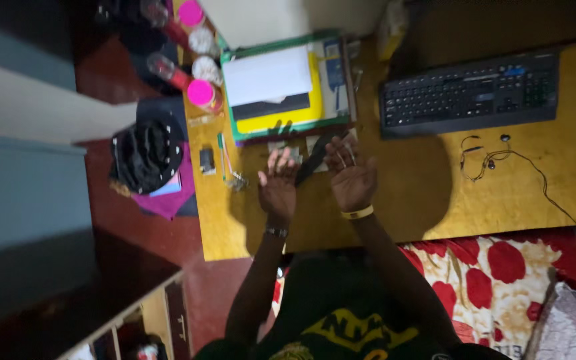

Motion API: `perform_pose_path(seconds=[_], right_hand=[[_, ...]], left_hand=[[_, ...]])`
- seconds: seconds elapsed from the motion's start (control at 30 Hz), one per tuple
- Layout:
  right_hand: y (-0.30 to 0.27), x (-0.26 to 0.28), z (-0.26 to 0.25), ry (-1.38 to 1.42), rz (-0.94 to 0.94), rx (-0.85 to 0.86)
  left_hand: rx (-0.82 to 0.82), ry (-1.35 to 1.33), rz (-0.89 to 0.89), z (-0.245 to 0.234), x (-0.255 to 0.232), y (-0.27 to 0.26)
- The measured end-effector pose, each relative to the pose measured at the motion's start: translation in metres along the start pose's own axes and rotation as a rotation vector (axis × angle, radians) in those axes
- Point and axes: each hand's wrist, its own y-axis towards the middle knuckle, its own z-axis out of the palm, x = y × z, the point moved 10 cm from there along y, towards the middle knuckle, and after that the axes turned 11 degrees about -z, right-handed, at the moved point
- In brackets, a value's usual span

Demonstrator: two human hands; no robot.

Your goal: The person organizes folders, notebooks, and stationery items on a desk, moving a monitor aside and handling various items like pens, small documents, and several multicolored files.

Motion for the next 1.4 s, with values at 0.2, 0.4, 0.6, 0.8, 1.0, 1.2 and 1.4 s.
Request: perform_pose_path(seconds=[0.2, 0.4, 0.6, 0.8, 1.0, 1.2, 1.4], right_hand=[[-0.012, 0.012, -0.026, 0.000, 0.059, 0.040], [-0.009, 0.000, -0.055, 0.120, 0.119, 0.053], [-0.001, 0.016, -0.081, 0.012, 0.057, 0.020], [-0.012, 0.024, -0.143, -0.164, 0.006, -0.134], [-0.031, -0.013, -0.208, -0.349, 0.014, -0.300], [-0.057, -0.050, -0.136, -0.372, -0.098, -0.366], [-0.058, -0.054, -0.109, -0.493, -0.181, -0.564]], left_hand=[[-0.066, 0.039, 0.086, -0.014, 0.012, -0.035], [-0.352, 0.473, 0.080, -0.052, 0.021, -0.070], [-0.522, 1.231, 0.137, -0.049, -0.043, -0.086], [-0.368, 1.737, 0.085, -0.014, -0.055, -0.053], [-0.139, 2.044, -0.047, -0.034, -0.019, -0.003], [0.190, 2.049, -0.098, -0.085, 0.039, 0.031], [0.255, 1.862, -0.119, -0.088, 0.037, 0.043]])
